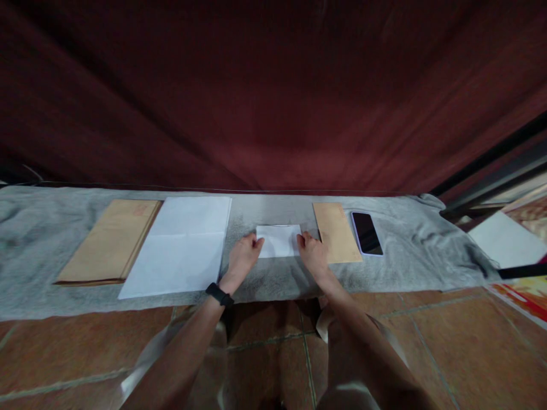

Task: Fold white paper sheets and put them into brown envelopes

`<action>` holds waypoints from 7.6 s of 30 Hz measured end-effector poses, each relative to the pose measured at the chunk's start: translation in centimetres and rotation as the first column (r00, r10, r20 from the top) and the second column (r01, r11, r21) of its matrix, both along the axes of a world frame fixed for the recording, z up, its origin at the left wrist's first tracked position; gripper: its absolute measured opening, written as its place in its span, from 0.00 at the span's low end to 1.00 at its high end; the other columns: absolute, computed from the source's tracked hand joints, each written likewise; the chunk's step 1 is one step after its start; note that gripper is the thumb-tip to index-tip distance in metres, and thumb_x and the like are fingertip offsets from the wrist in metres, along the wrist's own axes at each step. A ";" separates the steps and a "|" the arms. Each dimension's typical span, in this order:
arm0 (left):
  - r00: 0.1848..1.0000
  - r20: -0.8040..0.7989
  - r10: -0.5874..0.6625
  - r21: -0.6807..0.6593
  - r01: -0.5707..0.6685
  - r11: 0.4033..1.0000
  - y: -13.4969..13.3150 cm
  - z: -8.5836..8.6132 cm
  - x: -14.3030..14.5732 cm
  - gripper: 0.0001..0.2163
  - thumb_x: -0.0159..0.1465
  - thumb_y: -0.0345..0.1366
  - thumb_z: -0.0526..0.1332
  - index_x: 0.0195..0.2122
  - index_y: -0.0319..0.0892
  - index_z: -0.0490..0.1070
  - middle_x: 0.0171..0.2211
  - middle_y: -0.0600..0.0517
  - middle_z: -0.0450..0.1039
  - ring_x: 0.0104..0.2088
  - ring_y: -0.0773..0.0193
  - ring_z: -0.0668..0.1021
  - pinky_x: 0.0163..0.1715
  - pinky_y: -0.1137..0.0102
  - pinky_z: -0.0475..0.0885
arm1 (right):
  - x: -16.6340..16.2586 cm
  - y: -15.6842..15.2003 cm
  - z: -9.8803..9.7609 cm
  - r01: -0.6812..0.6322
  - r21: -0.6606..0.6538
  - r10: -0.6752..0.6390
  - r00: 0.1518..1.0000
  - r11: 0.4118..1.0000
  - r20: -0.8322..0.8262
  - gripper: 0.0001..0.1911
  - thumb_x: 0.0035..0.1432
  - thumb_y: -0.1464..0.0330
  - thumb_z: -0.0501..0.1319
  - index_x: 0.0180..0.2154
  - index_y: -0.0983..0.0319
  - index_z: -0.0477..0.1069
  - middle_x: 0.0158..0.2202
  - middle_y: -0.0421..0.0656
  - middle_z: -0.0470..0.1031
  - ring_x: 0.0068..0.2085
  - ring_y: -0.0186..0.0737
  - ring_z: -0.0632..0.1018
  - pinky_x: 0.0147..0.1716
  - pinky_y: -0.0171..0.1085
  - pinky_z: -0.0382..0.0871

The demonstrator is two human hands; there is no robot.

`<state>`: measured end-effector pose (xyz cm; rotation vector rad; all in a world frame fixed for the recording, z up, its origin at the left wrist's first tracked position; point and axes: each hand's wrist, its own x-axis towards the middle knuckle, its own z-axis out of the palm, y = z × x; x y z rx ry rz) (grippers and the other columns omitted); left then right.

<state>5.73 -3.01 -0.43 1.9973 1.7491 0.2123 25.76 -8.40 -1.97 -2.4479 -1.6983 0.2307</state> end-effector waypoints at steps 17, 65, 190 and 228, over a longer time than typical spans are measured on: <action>0.994 -0.065 0.082 0.012 -0.081 0.997 0.2 -0.1 0.7 0.13 0.69 0.45 0.57 0.38 0.44 0.77 0.37 0.46 0.82 0.38 0.57 0.81 0.30 0.69 0.63 | -0.8 0.1 -1.2 -0.029 0.089 0.019 0.994 0.996 0.107 0.16 0.74 0.64 0.46 0.50 0.64 0.68 0.41 0.53 0.80 0.41 0.46 0.81 0.42 0.39 0.67; 0.928 -0.052 -0.368 0.321 0.365 0.874 -3.3 -5.0 4.5 0.30 0.75 0.48 0.40 0.72 0.35 0.51 0.72 0.41 0.54 0.72 0.56 0.56 0.71 0.56 0.52 | -4.5 -1.5 -4.7 -0.402 0.199 0.365 0.910 0.894 0.198 0.32 0.67 0.74 0.49 0.70 0.72 0.51 0.72 0.56 0.52 0.72 0.52 0.55 0.69 0.52 0.51; 0.949 -0.262 -0.176 0.352 0.264 0.898 -1.6 -4.1 1.3 0.27 0.74 0.41 0.42 0.71 0.34 0.54 0.71 0.43 0.54 0.72 0.50 0.55 0.71 0.53 0.48 | 0.0 -2.4 -3.6 -0.272 0.315 0.244 0.962 0.909 0.127 0.30 0.73 0.62 0.49 0.69 0.69 0.55 0.71 0.54 0.56 0.69 0.54 0.62 0.68 0.54 0.51; 0.848 0.524 0.086 0.099 -0.160 0.982 0.5 -3.6 0.5 0.21 0.64 0.38 0.59 0.59 0.42 0.70 0.56 0.43 0.74 0.51 0.55 0.79 0.53 0.60 0.73 | -2.0 -3.0 -2.7 -0.497 0.219 0.489 0.867 0.840 0.095 0.33 0.70 0.58 0.54 0.67 0.73 0.59 0.70 0.59 0.57 0.70 0.53 0.60 0.69 0.50 0.53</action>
